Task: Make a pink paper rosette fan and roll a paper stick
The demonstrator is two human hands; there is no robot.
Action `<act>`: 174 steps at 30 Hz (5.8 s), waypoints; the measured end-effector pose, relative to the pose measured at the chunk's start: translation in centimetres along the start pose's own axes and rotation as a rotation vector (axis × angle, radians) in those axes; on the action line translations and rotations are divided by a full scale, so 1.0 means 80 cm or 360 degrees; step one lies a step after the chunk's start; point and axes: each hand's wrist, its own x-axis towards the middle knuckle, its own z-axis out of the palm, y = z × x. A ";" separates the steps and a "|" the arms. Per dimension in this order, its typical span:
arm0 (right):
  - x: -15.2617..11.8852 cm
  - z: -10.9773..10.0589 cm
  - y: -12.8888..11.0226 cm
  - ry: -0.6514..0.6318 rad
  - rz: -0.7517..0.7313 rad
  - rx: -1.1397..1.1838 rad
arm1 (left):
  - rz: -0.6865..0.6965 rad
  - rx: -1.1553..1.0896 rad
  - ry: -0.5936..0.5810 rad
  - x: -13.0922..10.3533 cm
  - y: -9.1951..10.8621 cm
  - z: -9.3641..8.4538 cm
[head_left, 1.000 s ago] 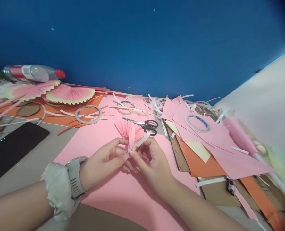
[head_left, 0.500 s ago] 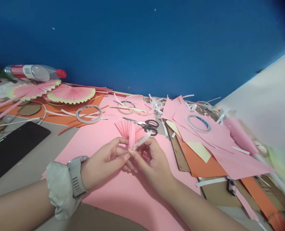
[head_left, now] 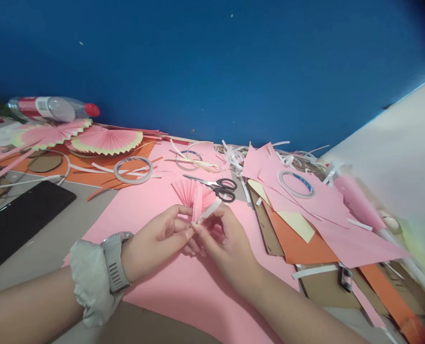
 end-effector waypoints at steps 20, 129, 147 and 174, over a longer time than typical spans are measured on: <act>0.005 -0.001 0.002 -0.0049 -0.0054 -0.0058 | -0.0005 -0.0202 -0.0027 0.000 -0.004 0.000; 0.006 -0.010 0.005 0.0187 -0.0419 0.0028 | 0.0224 0.0266 -0.0228 -0.010 -0.002 0.003; 0.012 -0.007 0.003 0.0062 0.0140 0.0450 | 0.0222 0.0489 -0.0139 -0.007 -0.002 0.003; 0.008 -0.011 0.005 0.0052 -0.0337 -0.0056 | 0.0262 0.0365 -0.0131 -0.009 -0.006 0.002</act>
